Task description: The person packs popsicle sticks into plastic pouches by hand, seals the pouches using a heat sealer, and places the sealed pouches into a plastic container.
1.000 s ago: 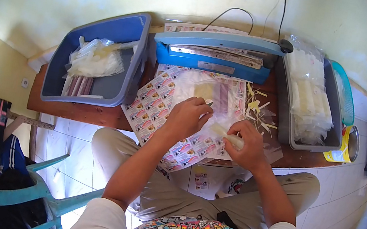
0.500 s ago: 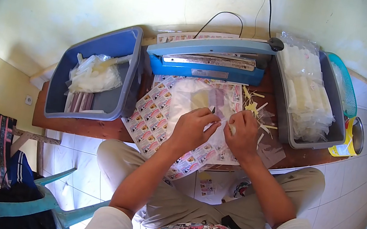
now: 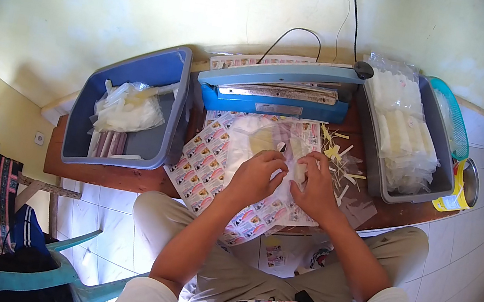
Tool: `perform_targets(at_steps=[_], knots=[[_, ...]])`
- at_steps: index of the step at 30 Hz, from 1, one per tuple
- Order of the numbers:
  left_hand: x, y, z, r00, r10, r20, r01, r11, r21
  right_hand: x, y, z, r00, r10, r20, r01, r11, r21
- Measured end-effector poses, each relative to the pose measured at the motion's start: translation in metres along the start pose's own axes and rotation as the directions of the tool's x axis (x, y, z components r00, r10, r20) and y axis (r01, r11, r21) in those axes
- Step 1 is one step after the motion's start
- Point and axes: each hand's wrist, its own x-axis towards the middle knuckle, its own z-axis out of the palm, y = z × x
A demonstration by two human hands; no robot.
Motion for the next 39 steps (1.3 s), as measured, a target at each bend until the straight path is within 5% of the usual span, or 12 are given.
perform_targets(at_steps=[5, 21, 29, 39], knots=[[0.001, 0.002, -0.006, 0.996, -0.046, 0.074, 0.047, 0.999, -0.013, 0.003, -0.003, -0.01, 0.987, 0.119, 0.107, -0.129, 0.987, 0.099], [0.001, -0.003, -0.007, 0.999, 0.011, 0.049, -0.009, 1.0, -0.027, 0.021, 0.022, -0.008, 0.998, 0.055, 0.04, -0.055, 0.998, -0.003], [0.006, 0.008, -0.032, 0.979, 0.0, -0.205, -0.009, 0.999, -0.045, 0.029, -0.028, -0.025, 0.994, -0.091, 0.061, 0.093, 0.995, -0.041], [-0.021, 0.003, -0.096, 0.828, -0.064, -0.558, 0.078, 0.997, 0.003, 0.039, -0.081, 0.002, 0.956, -0.276, 0.097, 0.252, 0.946, 0.202]])
